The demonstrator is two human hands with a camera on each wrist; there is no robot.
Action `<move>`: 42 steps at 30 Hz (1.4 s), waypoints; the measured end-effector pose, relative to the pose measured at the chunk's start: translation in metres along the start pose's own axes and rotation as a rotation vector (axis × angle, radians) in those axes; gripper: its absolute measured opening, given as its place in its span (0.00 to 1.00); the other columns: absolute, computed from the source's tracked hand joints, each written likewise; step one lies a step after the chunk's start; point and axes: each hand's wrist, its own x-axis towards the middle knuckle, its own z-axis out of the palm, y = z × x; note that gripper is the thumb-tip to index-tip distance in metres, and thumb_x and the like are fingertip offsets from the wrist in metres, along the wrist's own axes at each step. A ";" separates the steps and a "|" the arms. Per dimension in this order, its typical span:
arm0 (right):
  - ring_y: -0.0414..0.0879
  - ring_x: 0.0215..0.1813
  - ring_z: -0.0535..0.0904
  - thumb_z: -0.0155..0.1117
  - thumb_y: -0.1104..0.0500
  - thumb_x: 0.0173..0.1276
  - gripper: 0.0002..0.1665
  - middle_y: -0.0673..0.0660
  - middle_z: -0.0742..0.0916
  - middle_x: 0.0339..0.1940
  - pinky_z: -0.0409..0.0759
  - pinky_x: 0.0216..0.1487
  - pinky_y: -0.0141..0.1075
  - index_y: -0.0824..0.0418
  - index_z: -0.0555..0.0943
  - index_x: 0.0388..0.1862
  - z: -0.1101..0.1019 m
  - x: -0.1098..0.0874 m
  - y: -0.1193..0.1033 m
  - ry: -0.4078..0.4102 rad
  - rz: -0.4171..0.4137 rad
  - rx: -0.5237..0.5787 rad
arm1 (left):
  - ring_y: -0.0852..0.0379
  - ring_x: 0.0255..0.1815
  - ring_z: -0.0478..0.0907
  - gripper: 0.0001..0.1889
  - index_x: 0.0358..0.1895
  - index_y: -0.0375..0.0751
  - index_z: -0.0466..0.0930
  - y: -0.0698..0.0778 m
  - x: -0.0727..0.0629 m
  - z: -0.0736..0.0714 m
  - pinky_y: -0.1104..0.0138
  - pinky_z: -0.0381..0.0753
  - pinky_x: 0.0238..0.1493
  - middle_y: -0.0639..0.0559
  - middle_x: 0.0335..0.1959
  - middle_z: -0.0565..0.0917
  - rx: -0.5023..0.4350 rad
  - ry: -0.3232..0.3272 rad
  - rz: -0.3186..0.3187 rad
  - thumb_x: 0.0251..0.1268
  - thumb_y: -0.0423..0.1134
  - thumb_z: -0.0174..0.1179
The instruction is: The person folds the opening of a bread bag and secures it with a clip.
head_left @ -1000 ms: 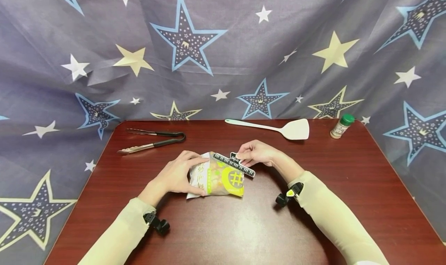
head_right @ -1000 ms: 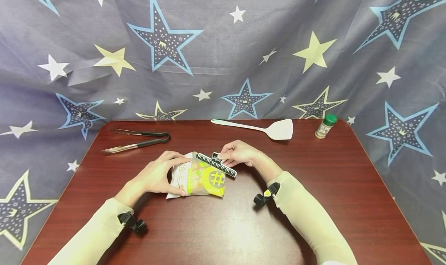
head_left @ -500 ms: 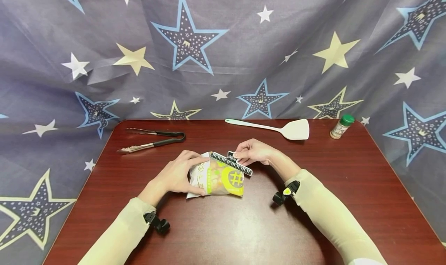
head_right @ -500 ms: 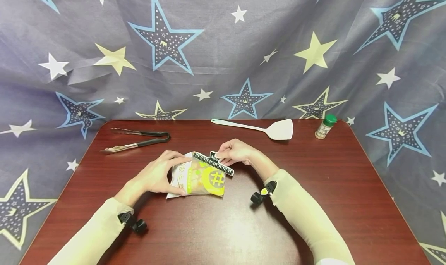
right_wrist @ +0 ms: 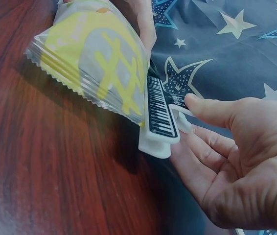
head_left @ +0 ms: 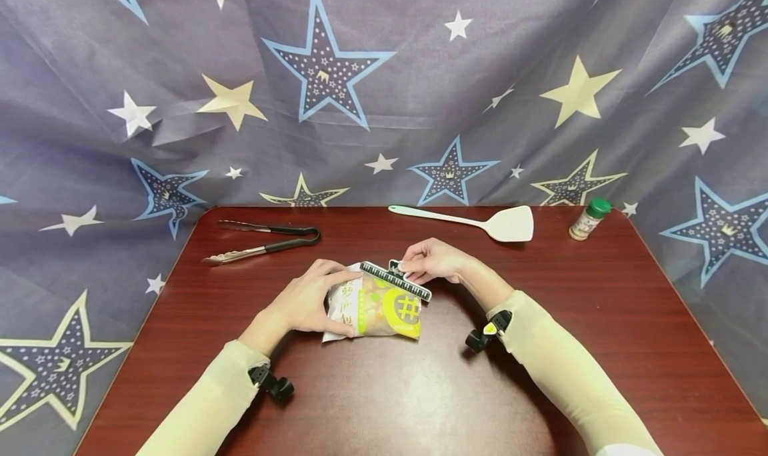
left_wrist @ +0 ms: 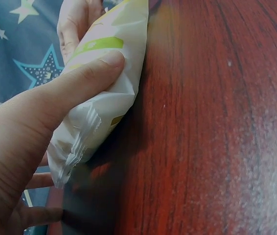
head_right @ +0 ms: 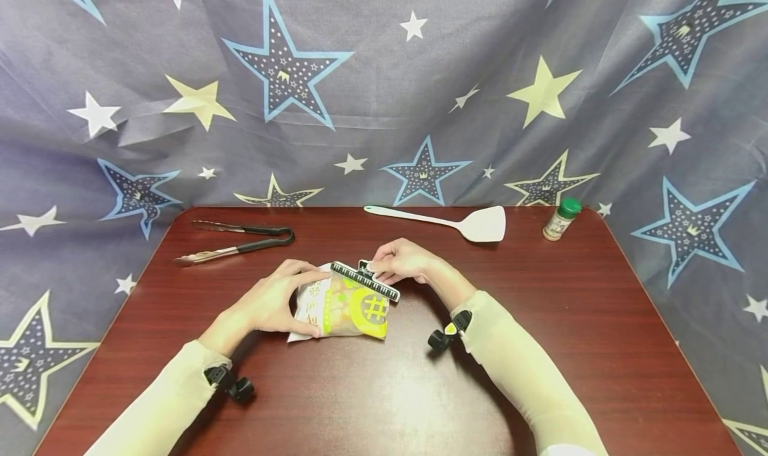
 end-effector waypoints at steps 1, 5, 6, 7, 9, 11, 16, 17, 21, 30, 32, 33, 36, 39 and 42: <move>0.40 0.32 0.87 0.66 0.64 0.77 0.04 0.49 0.89 0.29 0.89 0.40 0.35 0.65 0.84 0.41 0.000 0.001 0.000 0.000 -0.001 0.001 | 0.54 0.72 0.70 0.54 0.75 0.66 0.76 0.000 0.000 0.000 0.44 0.84 0.55 0.56 0.69 0.77 -0.001 0.001 0.002 0.36 0.78 0.78; 0.40 0.31 0.86 0.66 0.64 0.77 0.04 0.49 0.88 0.29 0.89 0.40 0.34 0.65 0.84 0.40 0.001 0.002 0.000 0.004 0.000 0.003 | 0.53 0.71 0.71 0.55 0.75 0.65 0.76 0.002 0.000 -0.001 0.45 0.85 0.54 0.55 0.69 0.77 0.001 0.007 0.013 0.37 0.78 0.78; 0.40 0.31 0.86 0.66 0.64 0.77 0.04 0.49 0.88 0.29 0.89 0.39 0.34 0.65 0.84 0.40 0.001 0.002 0.000 0.005 0.002 0.003 | 0.53 0.71 0.71 0.55 0.75 0.64 0.76 0.002 0.000 -0.002 0.44 0.85 0.54 0.54 0.69 0.77 0.001 0.008 0.014 0.37 0.78 0.78; 0.41 0.31 0.86 0.66 0.64 0.77 0.04 0.49 0.88 0.28 0.89 0.39 0.34 0.64 0.84 0.40 0.001 0.002 -0.001 0.006 0.003 0.003 | 0.52 0.71 0.71 0.55 0.75 0.64 0.76 0.002 0.000 -0.002 0.44 0.85 0.54 0.54 0.69 0.77 0.000 0.008 0.016 0.37 0.78 0.78; 0.40 0.31 0.86 0.66 0.64 0.77 0.04 0.50 0.88 0.29 0.89 0.39 0.34 0.64 0.84 0.39 0.002 0.002 -0.001 0.004 0.004 0.004 | 0.52 0.71 0.71 0.54 0.75 0.64 0.76 0.002 0.000 -0.002 0.44 0.85 0.54 0.53 0.69 0.77 0.001 0.009 0.017 0.37 0.78 0.78; 0.41 0.31 0.86 0.66 0.64 0.77 0.04 0.50 0.88 0.29 0.89 0.39 0.34 0.64 0.84 0.39 0.002 0.002 -0.002 0.003 0.001 0.005 | 0.52 0.72 0.71 0.54 0.75 0.65 0.76 0.003 0.000 -0.002 0.44 0.85 0.53 0.54 0.69 0.77 0.001 0.006 0.014 0.37 0.78 0.79; 0.41 0.31 0.86 0.66 0.65 0.77 0.05 0.51 0.88 0.29 0.89 0.40 0.35 0.63 0.84 0.38 0.003 0.004 -0.003 0.004 -0.004 0.004 | 0.53 0.72 0.70 0.55 0.75 0.66 0.75 0.003 0.001 -0.001 0.45 0.85 0.54 0.54 0.70 0.77 0.003 -0.002 0.004 0.36 0.77 0.79; 0.41 0.31 0.86 0.66 0.65 0.77 0.05 0.50 0.88 0.29 0.89 0.40 0.35 0.63 0.84 0.38 0.003 0.004 -0.003 0.005 -0.004 0.003 | 0.53 0.72 0.70 0.55 0.75 0.66 0.76 0.002 0.001 -0.001 0.45 0.85 0.54 0.54 0.70 0.77 0.003 -0.001 0.004 0.36 0.77 0.79; 0.40 0.31 0.86 0.66 0.65 0.77 0.05 0.50 0.88 0.28 0.89 0.40 0.35 0.63 0.84 0.38 0.004 0.007 -0.002 0.006 -0.005 -0.003 | 0.52 0.72 0.71 0.55 0.75 0.65 0.76 0.002 0.000 -0.001 0.45 0.85 0.54 0.52 0.70 0.77 0.000 0.003 0.010 0.37 0.77 0.79; 0.40 0.31 0.86 0.66 0.64 0.77 0.05 0.50 0.88 0.28 0.89 0.39 0.34 0.64 0.84 0.38 0.006 0.009 -0.005 0.015 -0.004 0.000 | 0.54 0.72 0.69 0.54 0.76 0.68 0.75 0.000 0.001 0.001 0.46 0.85 0.53 0.54 0.71 0.76 -0.003 -0.016 -0.006 0.37 0.78 0.78; 0.40 0.31 0.86 0.66 0.65 0.77 0.05 0.50 0.88 0.27 0.89 0.39 0.34 0.63 0.84 0.37 0.006 0.009 -0.005 0.017 -0.002 0.000 | 0.54 0.72 0.69 0.54 0.76 0.68 0.74 -0.001 0.001 0.001 0.46 0.85 0.53 0.54 0.71 0.75 -0.003 -0.016 -0.005 0.37 0.78 0.78; 0.40 0.30 0.86 0.66 0.65 0.77 0.05 0.50 0.88 0.27 0.89 0.39 0.34 0.63 0.84 0.37 0.006 0.010 -0.006 0.018 -0.002 -0.001 | 0.54 0.72 0.69 0.54 0.76 0.68 0.74 -0.001 0.001 0.001 0.46 0.85 0.53 0.54 0.71 0.75 -0.003 -0.015 -0.004 0.37 0.78 0.78; 0.40 0.30 0.86 0.66 0.65 0.77 0.05 0.50 0.88 0.27 0.89 0.39 0.34 0.63 0.84 0.37 0.006 0.010 -0.006 0.015 -0.004 -0.007 | 0.54 0.72 0.69 0.55 0.76 0.68 0.74 0.000 0.001 0.000 0.46 0.85 0.53 0.54 0.70 0.75 -0.001 -0.017 -0.003 0.37 0.78 0.78; 0.40 0.31 0.86 0.67 0.65 0.76 0.05 0.49 0.88 0.27 0.89 0.40 0.35 0.63 0.85 0.37 0.006 0.011 -0.007 0.010 -0.009 -0.013 | 0.53 0.72 0.69 0.55 0.76 0.67 0.74 0.001 0.001 -0.001 0.46 0.85 0.52 0.54 0.70 0.75 -0.001 -0.016 0.000 0.37 0.78 0.78; 0.40 0.31 0.86 0.67 0.65 0.76 0.05 0.47 0.89 0.27 0.90 0.41 0.36 0.63 0.85 0.37 0.006 0.012 -0.007 0.007 -0.014 -0.019 | 0.52 0.72 0.69 0.55 0.76 0.66 0.75 0.002 0.001 -0.001 0.46 0.85 0.51 0.53 0.70 0.76 -0.003 -0.013 0.006 0.37 0.78 0.78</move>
